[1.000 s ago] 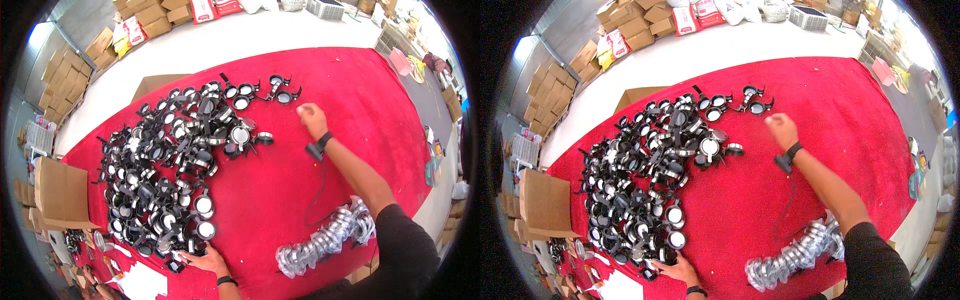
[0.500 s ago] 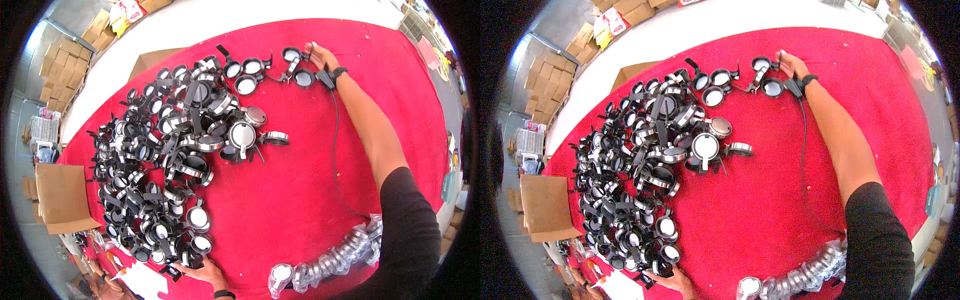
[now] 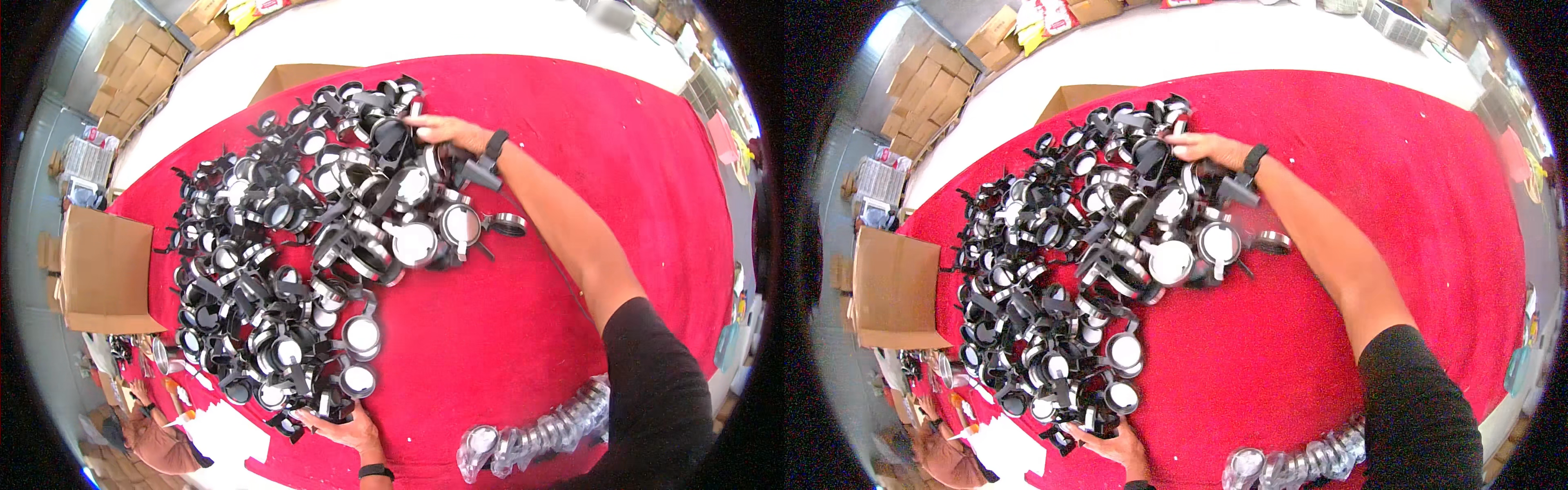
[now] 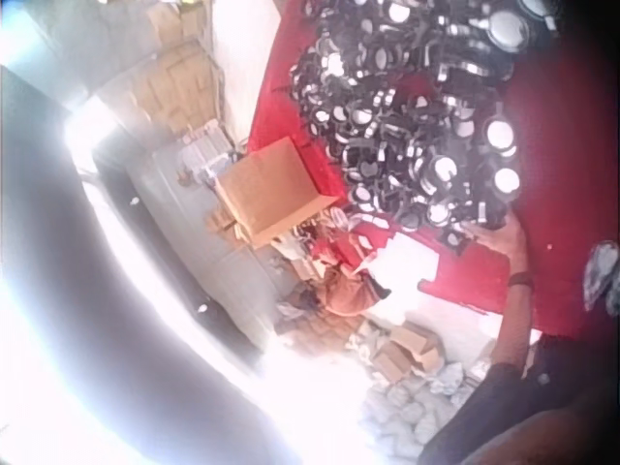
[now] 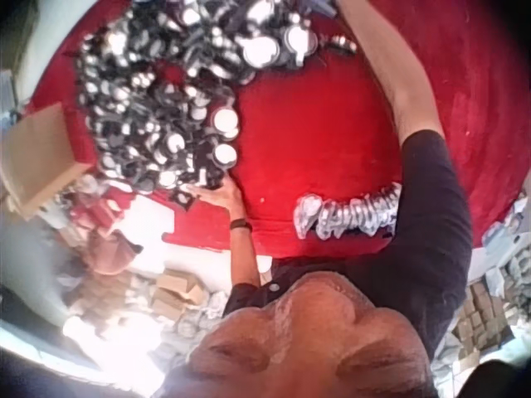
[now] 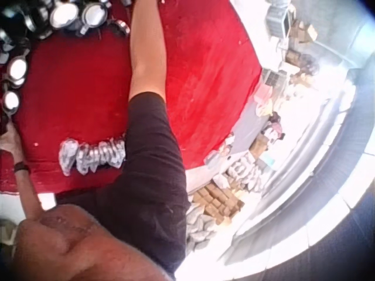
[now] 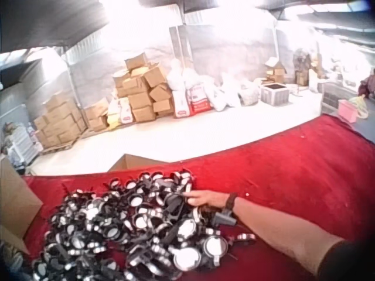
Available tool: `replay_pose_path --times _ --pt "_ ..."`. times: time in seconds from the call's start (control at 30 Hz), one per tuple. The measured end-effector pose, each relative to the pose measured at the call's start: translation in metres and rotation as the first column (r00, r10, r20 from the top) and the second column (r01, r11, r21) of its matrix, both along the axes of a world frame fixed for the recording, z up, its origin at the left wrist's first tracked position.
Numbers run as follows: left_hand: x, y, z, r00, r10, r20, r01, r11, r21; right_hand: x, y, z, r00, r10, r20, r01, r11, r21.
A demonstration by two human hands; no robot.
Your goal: Packaging black castor wheels into plastic bags for shipping.
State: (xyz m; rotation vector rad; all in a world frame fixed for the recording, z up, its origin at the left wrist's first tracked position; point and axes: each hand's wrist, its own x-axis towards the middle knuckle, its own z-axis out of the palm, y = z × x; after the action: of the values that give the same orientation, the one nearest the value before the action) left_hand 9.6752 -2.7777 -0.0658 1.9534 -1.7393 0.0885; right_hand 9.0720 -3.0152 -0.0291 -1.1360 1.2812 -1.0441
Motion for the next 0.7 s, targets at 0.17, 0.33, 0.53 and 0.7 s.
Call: replay_pose_path --times 0.17,0.33,0.53,0.7 --pt "0.005 -0.001 0.002 0.998 -0.022 -0.065 0.020 0.999 -0.030 0.097 -0.004 -0.010 0.967 0.053 0.248 -0.080 0.991 0.103" --pt "0.007 -0.002 0.011 0.995 0.010 -0.099 -0.010 1.000 -0.003 0.202 -0.003 -0.027 0.870 -0.133 0.475 0.118 0.991 0.061" --pt "0.005 -0.005 0.012 0.975 -0.037 -0.218 0.030 0.999 -0.032 0.278 0.003 -0.005 0.857 -0.234 0.459 0.221 0.972 0.082" --pt "0.008 -0.002 0.015 0.963 -0.063 -0.260 0.070 0.997 0.020 0.338 -0.028 -0.035 0.909 -0.335 0.247 0.352 0.936 -0.028"
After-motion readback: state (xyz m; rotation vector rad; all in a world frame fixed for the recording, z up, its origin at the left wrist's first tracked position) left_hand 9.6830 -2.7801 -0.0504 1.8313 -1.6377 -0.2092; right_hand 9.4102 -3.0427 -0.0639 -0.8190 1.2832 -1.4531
